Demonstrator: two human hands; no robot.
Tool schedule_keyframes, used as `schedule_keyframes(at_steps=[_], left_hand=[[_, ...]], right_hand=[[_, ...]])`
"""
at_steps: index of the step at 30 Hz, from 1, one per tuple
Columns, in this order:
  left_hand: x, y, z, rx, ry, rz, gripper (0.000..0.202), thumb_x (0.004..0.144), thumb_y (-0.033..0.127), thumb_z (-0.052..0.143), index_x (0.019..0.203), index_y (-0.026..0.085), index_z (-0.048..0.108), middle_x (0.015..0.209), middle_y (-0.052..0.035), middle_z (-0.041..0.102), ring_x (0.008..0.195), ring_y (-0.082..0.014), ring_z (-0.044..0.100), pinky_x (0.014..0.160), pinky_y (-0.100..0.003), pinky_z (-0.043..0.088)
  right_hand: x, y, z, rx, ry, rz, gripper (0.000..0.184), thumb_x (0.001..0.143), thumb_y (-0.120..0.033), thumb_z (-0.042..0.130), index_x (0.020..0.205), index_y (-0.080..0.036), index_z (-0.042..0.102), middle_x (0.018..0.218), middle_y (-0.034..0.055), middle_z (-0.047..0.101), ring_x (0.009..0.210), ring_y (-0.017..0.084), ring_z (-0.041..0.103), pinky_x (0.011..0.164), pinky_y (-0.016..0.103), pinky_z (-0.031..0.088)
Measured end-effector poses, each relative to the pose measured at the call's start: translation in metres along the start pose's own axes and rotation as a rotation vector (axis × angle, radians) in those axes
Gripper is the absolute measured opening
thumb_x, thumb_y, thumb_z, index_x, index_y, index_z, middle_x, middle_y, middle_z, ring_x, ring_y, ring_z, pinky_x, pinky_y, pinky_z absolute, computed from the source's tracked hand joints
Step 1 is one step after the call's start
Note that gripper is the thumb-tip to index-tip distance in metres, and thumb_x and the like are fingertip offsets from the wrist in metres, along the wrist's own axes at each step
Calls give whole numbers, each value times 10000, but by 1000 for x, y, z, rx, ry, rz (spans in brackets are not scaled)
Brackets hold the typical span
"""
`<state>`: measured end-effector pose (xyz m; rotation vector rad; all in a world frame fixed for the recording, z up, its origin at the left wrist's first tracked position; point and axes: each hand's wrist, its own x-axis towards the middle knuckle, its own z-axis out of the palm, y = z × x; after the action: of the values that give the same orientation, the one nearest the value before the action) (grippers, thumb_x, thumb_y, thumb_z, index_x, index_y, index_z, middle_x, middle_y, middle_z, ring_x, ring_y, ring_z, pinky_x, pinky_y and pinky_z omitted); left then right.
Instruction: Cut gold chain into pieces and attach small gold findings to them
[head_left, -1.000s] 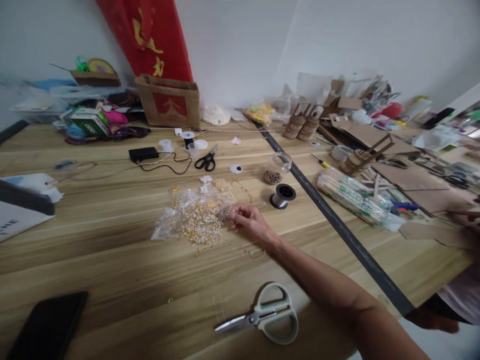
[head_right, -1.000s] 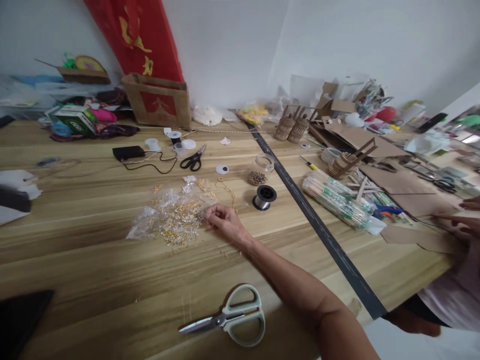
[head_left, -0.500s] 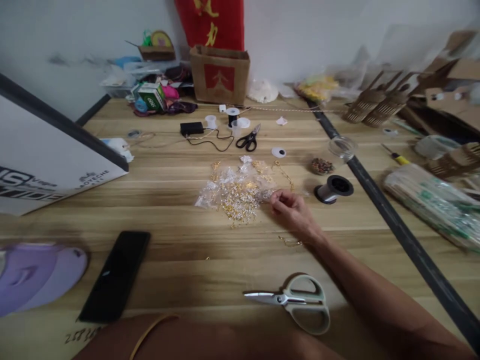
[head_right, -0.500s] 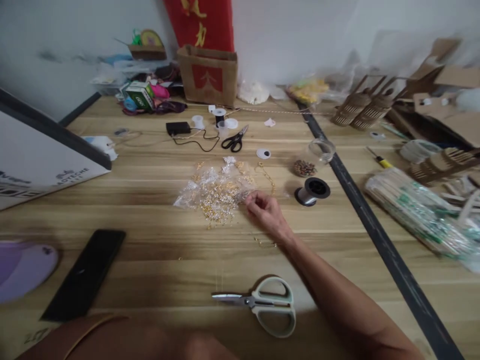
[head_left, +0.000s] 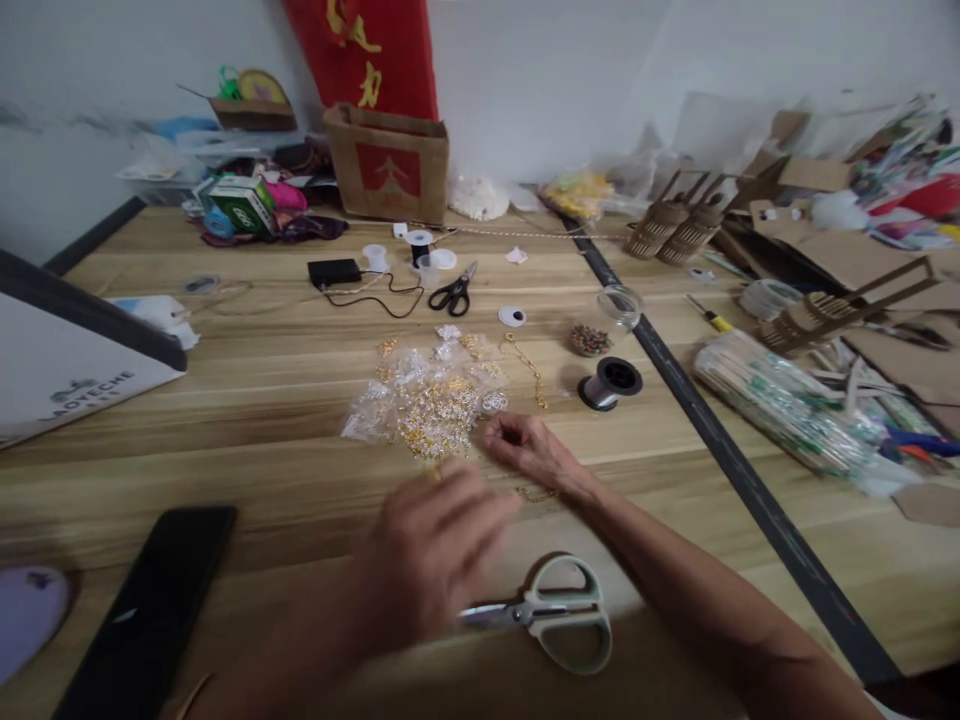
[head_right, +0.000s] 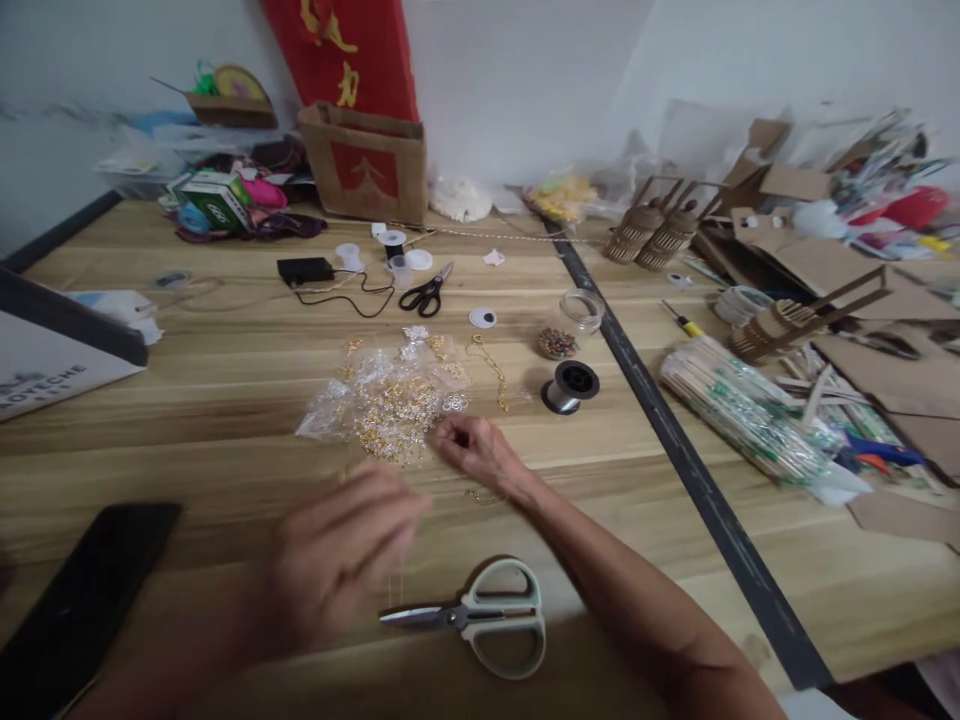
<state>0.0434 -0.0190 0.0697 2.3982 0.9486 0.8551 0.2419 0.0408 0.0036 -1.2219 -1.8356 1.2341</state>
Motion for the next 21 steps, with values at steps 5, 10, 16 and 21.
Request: schedule_keyframes(at_steps=[5,10,16,21], left_hand=[[32,-61,12,228,-54,-27,142,845,109,527,881,162,653,808,-56,625,830,-202,544,777,-368,476],[43,-92,27,253,-178,-42,117,847,138,544,815,161,655,793,-43,591,863,-196,522,808,-347,453],[55,-87,34,352,-264,-6,147,867,142,511,785,139,634,815,-56,562,873,-201,507,828,-352,435],[59,-91,40,383,-285,-6,150,869,161,511,767,141,619,817,-58,563,878,-209,501,818,-346,422]], right_hand=[[5,8,-2,234,130,117,208,793,-344,553,707,-156,527,555,-41,470,482,74,392,460,204,293],[10,15,-2,352,183,160,245,760,-384,599,703,-161,515,520,-41,497,452,79,438,442,200,324],[8,18,0,320,174,142,235,773,-373,596,693,-166,519,527,-38,522,457,82,464,446,200,352],[6,22,-1,367,173,138,218,778,-372,601,731,-171,530,573,-27,561,481,91,499,470,208,407]])
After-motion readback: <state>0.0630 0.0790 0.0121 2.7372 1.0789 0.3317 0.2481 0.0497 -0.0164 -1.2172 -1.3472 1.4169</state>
